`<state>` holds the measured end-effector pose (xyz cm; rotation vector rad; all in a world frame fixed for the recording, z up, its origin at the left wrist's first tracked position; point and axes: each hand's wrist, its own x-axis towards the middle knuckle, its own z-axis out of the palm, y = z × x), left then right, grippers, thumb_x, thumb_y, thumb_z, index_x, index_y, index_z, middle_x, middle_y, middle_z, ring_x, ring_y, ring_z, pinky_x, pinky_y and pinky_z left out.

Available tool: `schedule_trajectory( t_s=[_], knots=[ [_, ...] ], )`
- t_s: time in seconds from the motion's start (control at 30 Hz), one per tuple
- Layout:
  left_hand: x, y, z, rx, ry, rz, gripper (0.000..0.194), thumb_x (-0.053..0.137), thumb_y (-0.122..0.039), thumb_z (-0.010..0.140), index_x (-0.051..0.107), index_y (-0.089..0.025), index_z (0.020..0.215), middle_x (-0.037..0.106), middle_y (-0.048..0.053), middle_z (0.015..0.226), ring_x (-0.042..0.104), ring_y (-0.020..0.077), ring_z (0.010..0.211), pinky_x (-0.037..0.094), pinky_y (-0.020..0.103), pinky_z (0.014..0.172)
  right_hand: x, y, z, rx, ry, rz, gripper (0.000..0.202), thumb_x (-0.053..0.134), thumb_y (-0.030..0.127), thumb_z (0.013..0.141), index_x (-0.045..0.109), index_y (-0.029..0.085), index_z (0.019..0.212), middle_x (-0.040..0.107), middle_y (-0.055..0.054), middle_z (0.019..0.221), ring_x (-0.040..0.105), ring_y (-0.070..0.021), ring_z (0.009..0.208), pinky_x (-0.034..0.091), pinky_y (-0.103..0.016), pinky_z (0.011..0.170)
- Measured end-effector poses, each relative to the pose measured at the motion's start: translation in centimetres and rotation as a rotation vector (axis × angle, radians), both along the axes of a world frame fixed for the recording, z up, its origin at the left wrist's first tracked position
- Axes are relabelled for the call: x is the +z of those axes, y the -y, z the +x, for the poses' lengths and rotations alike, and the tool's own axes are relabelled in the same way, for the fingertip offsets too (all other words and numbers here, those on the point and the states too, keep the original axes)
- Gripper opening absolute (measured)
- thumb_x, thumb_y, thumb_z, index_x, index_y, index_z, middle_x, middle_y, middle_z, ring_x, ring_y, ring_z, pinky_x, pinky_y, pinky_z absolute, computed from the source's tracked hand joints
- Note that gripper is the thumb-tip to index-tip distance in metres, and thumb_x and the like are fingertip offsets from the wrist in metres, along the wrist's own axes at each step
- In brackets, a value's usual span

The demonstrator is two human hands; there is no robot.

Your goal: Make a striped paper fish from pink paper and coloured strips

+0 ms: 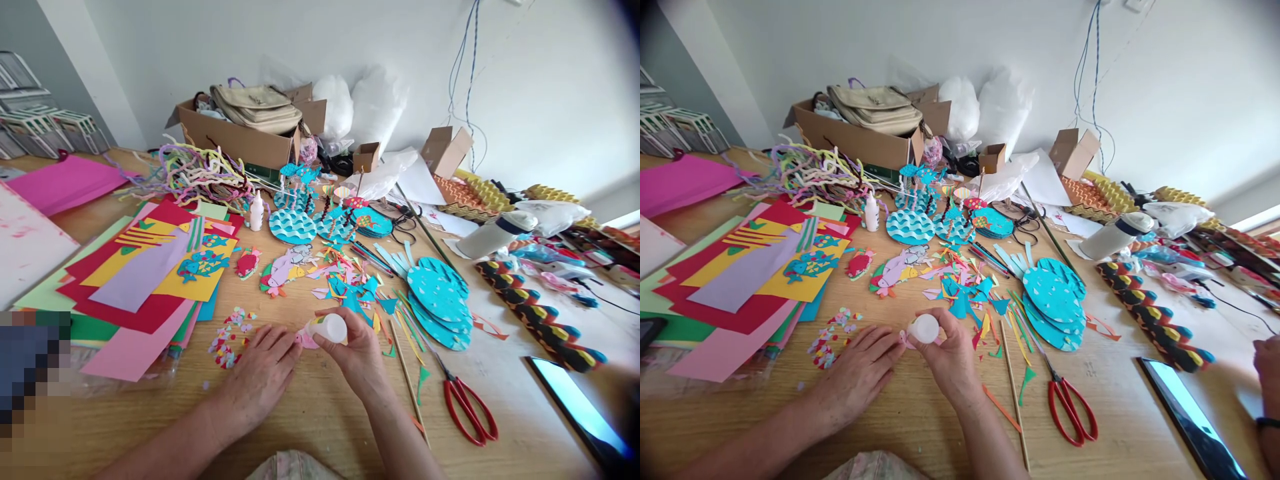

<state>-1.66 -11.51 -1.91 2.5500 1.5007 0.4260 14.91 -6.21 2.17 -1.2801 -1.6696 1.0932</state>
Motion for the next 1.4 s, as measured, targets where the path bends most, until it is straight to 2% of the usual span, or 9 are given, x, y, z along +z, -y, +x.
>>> schedule_trajectory(
  t_s=[0.2,0.47,0.87,1.23,1.4],
  knots=[
    [-0.2,0.0,0.1,0.015,0.044,0.085,0.031,0.049,-0.016,0.082,0.052,-0.015,0.114,0.061,0.007,0.111,0.049,0.0232,0.108,0.037,0.043,0.095,0.2,1.0,0.7,0.039,0.035,0.099,0.019,0.069,0.030,0.066,0.062,0.022,0.082,0.064,0.000,0.075,0.058,-0.0158,0.067,0.045,-0.025,0.060],
    [0.0,0.1,0.0,0.003,0.036,0.071,0.029,0.049,-0.018,0.083,0.053,-0.015,0.112,0.061,0.006,0.112,0.049,0.0238,0.109,0.036,0.043,0.096,0.0,1.3,0.8,0.001,0.006,0.065,0.021,0.070,0.030,0.065,0.063,0.022,0.082,0.065,-0.001,0.077,0.058,-0.0164,0.067,0.045,-0.025,0.059],
    [-0.2,0.2,-0.1,0.003,0.036,0.076,0.030,0.048,-0.016,0.084,0.053,-0.015,0.113,0.061,0.005,0.113,0.049,0.0230,0.109,0.036,0.042,0.096,0.0,1.3,0.7,0.041,0.003,0.042,0.021,0.070,0.031,0.065,0.063,0.022,0.082,0.065,-0.001,0.074,0.058,-0.0161,0.066,0.044,-0.024,0.058],
    [-0.3,0.1,-0.1,-0.005,0.031,0.056,0.035,0.050,-0.014,0.081,0.052,-0.016,0.116,0.060,0.004,0.115,0.048,0.0232,0.110,0.034,0.042,0.097,0.0,1.0,1.7,-0.024,0.007,0.008,0.022,0.070,0.032,0.064,0.063,0.021,0.082,0.062,0.000,0.070,0.055,-0.0155,0.062,0.043,-0.025,0.056],
    [-0.3,0.0,-0.1,-0.007,0.018,0.085,0.034,0.051,-0.012,0.079,0.053,-0.013,0.113,0.061,0.006,0.113,0.050,0.0242,0.108,0.036,0.043,0.096,-0.4,0.5,1.2,-0.024,0.013,0.070,0.020,0.070,0.029,0.066,0.063,0.022,0.083,0.061,0.002,0.071,0.054,-0.0144,0.062,0.042,-0.024,0.057]
  ],
)
